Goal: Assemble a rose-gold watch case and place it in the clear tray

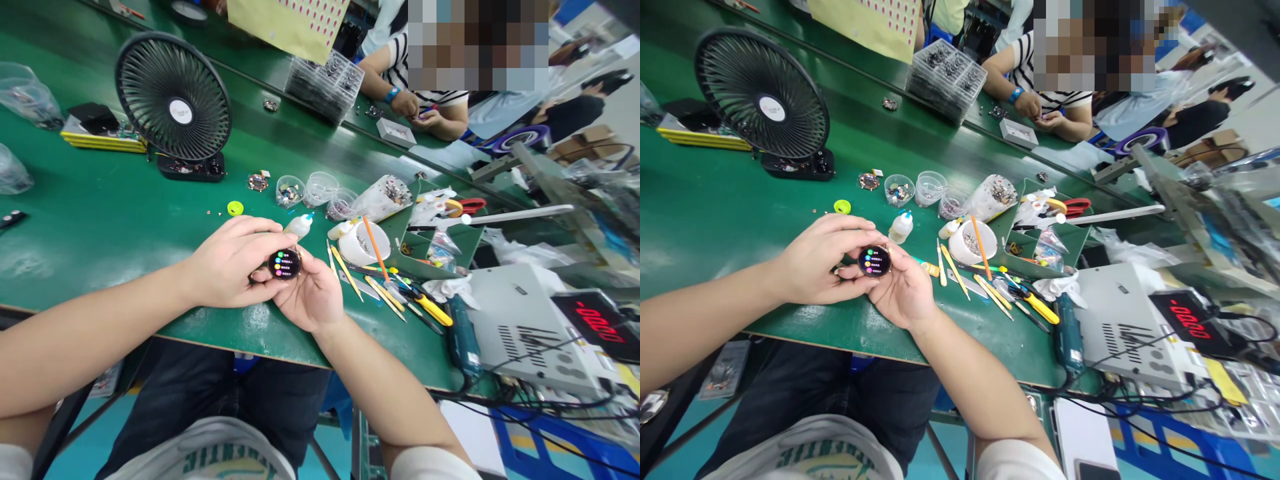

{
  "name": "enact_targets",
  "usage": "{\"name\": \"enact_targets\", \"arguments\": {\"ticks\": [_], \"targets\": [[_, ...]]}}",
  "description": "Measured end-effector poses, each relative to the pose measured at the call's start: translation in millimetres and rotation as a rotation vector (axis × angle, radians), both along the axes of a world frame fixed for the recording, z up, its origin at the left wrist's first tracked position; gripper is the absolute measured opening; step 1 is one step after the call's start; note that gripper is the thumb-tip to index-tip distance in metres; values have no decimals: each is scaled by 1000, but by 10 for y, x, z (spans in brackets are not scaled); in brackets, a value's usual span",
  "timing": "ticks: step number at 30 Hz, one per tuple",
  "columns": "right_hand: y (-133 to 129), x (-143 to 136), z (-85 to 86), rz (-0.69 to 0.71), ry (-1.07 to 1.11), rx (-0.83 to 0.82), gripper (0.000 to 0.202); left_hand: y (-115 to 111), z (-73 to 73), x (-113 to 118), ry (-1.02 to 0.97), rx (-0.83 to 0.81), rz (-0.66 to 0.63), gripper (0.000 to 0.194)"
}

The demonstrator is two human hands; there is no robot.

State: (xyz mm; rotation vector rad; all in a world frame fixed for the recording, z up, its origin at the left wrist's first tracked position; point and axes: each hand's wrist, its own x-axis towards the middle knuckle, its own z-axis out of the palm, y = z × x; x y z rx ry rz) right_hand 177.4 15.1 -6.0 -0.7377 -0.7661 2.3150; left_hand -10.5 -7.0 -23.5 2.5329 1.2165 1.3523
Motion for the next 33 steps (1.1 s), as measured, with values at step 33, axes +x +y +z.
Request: {"name": "enact_targets", "arguments": {"ticks": [33], "targets": [[-59,39,-24,31,30,91,30,-29,-32,26,-160,56,63,59]]}}
